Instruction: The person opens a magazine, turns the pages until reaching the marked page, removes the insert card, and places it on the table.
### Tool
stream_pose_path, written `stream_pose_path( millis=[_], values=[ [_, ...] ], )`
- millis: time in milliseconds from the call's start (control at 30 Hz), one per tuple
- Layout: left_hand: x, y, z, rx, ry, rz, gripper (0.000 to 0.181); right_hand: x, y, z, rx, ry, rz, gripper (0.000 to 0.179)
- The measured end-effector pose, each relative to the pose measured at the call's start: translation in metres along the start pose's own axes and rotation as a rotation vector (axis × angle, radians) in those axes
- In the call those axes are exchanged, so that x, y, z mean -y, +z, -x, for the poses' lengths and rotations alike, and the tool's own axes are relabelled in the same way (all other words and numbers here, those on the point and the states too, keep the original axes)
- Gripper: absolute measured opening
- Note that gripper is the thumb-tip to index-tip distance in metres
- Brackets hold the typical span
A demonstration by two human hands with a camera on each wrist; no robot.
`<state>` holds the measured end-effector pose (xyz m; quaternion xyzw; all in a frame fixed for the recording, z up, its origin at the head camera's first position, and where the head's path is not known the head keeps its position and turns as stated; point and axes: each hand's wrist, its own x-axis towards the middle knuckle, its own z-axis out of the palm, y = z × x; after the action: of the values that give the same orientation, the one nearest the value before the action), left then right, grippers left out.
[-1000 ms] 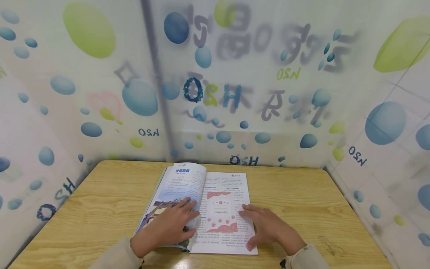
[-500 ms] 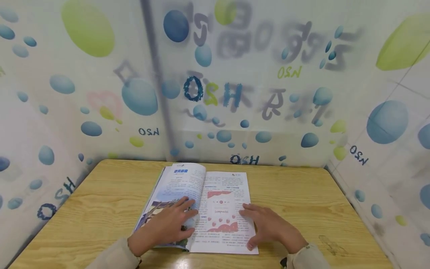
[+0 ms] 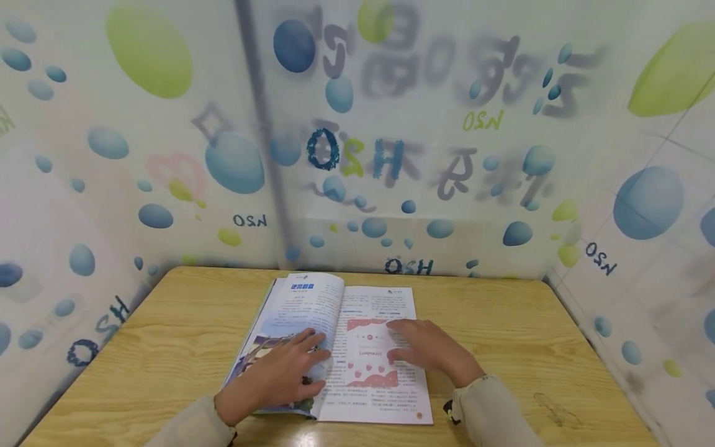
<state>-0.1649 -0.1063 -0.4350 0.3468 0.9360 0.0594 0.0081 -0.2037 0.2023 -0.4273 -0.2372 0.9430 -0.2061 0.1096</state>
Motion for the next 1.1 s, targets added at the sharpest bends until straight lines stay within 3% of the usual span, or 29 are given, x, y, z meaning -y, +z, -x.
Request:
stream_pose_path(
  millis=[200,467,1100],
  values=[
    [0.000,0.000,0.001,-0.010,0.013,0.001,0.046,0.005,0.007,-0.021,-0.055,-0.019,0.001,0.055],
    [0.001,0.003,0.000,-0.040,0.040,-0.032,0.043,0.011,0.016,-0.035,-0.070,0.074,0.022,0.060],
    [0.002,0.004,-0.002,-0.047,0.037,-0.044,0.043,0.010,0.022,-0.040,-0.096,0.075,0.062,0.064]
  ],
)
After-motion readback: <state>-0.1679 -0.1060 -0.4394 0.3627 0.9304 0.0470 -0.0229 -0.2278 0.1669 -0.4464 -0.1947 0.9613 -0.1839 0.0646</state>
